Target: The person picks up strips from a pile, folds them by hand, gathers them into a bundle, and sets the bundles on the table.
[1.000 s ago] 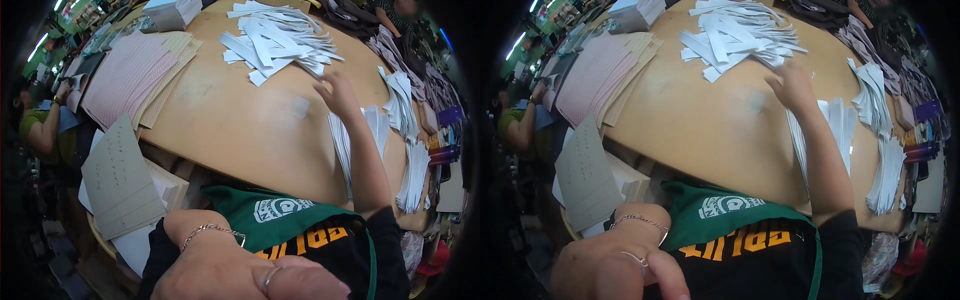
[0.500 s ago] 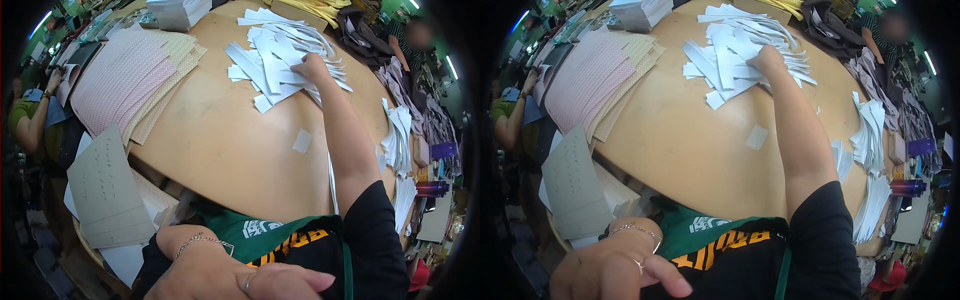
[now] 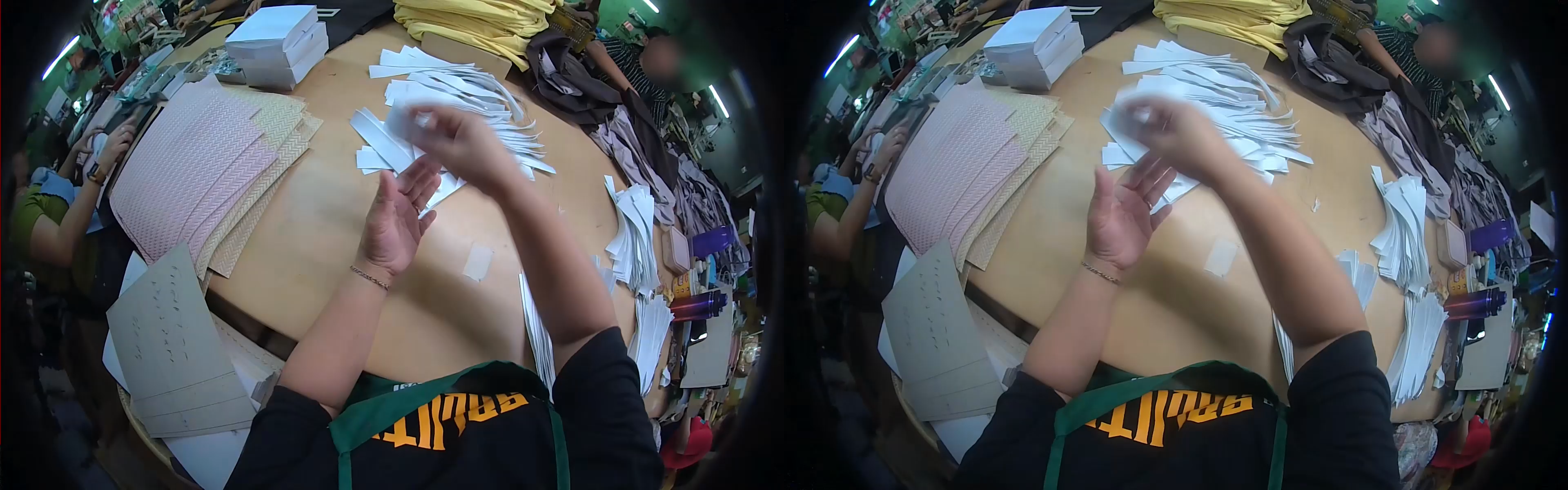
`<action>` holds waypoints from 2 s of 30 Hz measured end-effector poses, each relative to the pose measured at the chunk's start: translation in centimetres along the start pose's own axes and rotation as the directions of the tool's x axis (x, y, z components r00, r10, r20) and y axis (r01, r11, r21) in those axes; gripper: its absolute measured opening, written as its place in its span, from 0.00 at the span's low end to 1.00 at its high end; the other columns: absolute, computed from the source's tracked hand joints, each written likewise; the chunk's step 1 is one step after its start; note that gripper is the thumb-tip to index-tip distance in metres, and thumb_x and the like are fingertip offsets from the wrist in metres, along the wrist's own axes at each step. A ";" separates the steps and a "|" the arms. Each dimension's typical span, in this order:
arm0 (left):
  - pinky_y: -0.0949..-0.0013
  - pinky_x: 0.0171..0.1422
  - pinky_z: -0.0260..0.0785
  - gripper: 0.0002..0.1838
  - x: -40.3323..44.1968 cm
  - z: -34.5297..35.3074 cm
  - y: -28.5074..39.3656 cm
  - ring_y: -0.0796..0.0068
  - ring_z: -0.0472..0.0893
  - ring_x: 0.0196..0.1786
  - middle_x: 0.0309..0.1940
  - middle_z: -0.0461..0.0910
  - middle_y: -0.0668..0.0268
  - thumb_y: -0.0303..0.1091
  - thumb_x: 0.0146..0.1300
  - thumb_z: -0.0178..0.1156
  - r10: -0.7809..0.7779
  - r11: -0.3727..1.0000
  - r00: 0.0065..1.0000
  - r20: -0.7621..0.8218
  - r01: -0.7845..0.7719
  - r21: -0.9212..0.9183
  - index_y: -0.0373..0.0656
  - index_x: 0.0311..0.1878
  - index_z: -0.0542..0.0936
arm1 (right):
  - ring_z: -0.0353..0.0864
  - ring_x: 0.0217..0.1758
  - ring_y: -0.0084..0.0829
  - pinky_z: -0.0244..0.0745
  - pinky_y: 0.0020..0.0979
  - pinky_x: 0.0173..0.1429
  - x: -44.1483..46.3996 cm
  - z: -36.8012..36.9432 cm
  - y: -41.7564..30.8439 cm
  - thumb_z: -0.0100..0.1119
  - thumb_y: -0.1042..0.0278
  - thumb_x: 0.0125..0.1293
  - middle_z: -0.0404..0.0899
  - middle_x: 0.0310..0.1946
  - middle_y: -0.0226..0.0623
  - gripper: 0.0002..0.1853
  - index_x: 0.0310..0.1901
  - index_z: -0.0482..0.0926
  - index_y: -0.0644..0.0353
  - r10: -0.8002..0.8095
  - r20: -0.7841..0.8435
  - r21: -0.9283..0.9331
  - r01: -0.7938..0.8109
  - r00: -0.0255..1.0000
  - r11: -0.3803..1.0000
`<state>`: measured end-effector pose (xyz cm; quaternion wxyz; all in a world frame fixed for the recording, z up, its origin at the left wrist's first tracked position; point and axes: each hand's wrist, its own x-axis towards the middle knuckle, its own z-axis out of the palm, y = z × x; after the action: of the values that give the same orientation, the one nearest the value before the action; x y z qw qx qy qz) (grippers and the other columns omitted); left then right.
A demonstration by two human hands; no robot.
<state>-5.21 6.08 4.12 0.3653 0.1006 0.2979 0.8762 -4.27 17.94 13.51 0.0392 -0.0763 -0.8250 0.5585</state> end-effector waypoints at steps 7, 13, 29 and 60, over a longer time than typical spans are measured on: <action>0.65 0.50 0.64 0.15 -0.1 -5.0 0.8 0.78 0.73 0.37 0.34 0.72 0.70 0.42 0.62 0.45 0.096 0.917 0.988 -0.124 -0.136 -0.374 0.47 0.49 0.68 | 0.73 0.27 0.25 0.68 0.27 0.34 -1.1 1.9 5.3 0.60 0.56 0.51 0.75 0.22 0.38 0.16 0.30 0.78 0.64 0.176 -0.025 -0.204 -0.177 0.984 0.963; 0.77 0.27 0.58 0.11 0.8 -6.2 2.4 0.85 0.58 0.17 0.18 0.60 0.75 0.38 0.64 0.41 0.123 0.948 0.942 -0.313 -0.205 -0.244 0.45 0.44 0.68 | 0.69 0.49 0.40 0.67 0.40 0.47 5.3 0.5 8.8 0.64 0.49 0.44 0.74 0.42 0.41 0.26 0.41 0.75 0.59 0.129 -0.311 -0.739 -0.325 0.942 0.590; 0.77 0.27 0.56 0.11 0.9 -5.8 2.2 0.85 0.60 0.18 0.18 0.62 0.76 0.37 0.62 0.43 0.101 0.962 0.935 -0.340 -0.178 -0.205 0.43 0.43 0.68 | 0.76 0.38 0.37 0.69 0.34 0.41 4.9 -0.3 10.0 0.61 0.62 0.43 0.77 0.35 0.42 0.18 0.37 0.75 0.62 0.201 -0.210 -0.593 -0.288 0.957 0.752; 0.76 0.27 0.55 0.11 1.2 -6.3 1.7 0.85 0.61 0.18 0.18 0.64 0.74 0.40 0.61 0.44 0.031 0.955 0.944 -0.329 -0.125 -0.269 0.44 0.40 0.70 | 0.76 0.36 0.44 0.70 0.35 0.40 5.2 1.0 7.0 0.60 0.68 0.47 0.76 0.32 0.50 0.15 0.35 0.73 0.68 -0.055 -0.329 -0.499 -0.124 0.943 0.858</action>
<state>-9.54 3.18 0.04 0.2874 -0.0855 0.2193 0.9284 -8.98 20.47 6.51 0.1455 -0.1919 -0.9236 0.2982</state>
